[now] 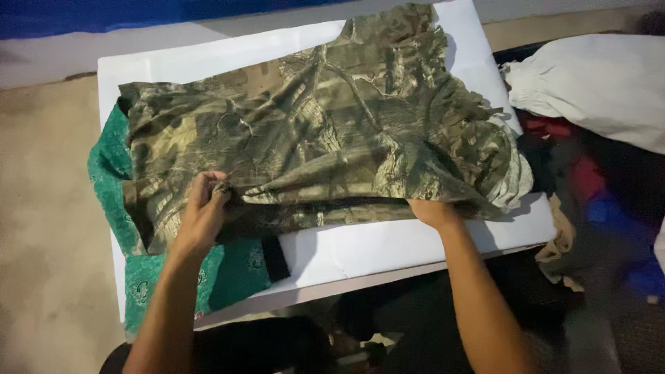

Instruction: The person folds a green patterned shirt and a camouflage-patterned shirt on a white table. They smooth the fabric, fold the sleeves and sides, and stack the finished items. The person handles the garments by hand, ensuring neat folds before placing them in a pile.

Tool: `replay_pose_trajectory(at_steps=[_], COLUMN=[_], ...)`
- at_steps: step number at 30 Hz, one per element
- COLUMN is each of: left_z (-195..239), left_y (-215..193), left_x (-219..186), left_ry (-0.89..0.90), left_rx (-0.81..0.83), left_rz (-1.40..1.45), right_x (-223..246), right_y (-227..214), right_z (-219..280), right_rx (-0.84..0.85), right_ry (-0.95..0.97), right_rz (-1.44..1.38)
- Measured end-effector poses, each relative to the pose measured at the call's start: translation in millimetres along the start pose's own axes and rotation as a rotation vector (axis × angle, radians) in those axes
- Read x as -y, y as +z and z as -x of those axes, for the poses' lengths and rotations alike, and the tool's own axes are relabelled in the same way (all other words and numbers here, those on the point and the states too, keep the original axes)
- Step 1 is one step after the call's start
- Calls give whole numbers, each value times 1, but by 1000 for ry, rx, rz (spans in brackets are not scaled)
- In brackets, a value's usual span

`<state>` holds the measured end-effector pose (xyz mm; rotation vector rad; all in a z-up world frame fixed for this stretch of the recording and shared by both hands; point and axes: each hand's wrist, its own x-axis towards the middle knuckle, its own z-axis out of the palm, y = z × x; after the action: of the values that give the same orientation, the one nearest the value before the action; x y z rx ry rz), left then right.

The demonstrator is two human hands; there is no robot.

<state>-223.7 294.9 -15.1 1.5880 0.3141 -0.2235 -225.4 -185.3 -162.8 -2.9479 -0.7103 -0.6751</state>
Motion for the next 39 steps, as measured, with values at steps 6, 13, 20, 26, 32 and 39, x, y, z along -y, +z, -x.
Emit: replay_pose_trajectory(at_steps=[6, 13, 20, 26, 32, 39], left_z=[1, 21, 29, 6, 8, 7], left_y=[-6, -4, 1, -19, -31, -31], left_x=[-7, -29, -38, -42, -41, -34], left_ry=[80, 348, 669, 597, 396, 525], left_rx=[126, 185, 38, -90, 14, 32], left_rz=[256, -672, -1164, -838, -842, -810], right_x=[16, 17, 9, 4, 49, 41], right_y=[-43, -69, -26, -22, -137, -222], right_z=[-19, -27, -8, 18, -37, -85], right_rx=[-163, -204, -330, 278, 698, 576], right_ry=[140, 361, 947, 623, 610, 21], right_rz=[-473, -840, -2087, -629, -1211, -1554])
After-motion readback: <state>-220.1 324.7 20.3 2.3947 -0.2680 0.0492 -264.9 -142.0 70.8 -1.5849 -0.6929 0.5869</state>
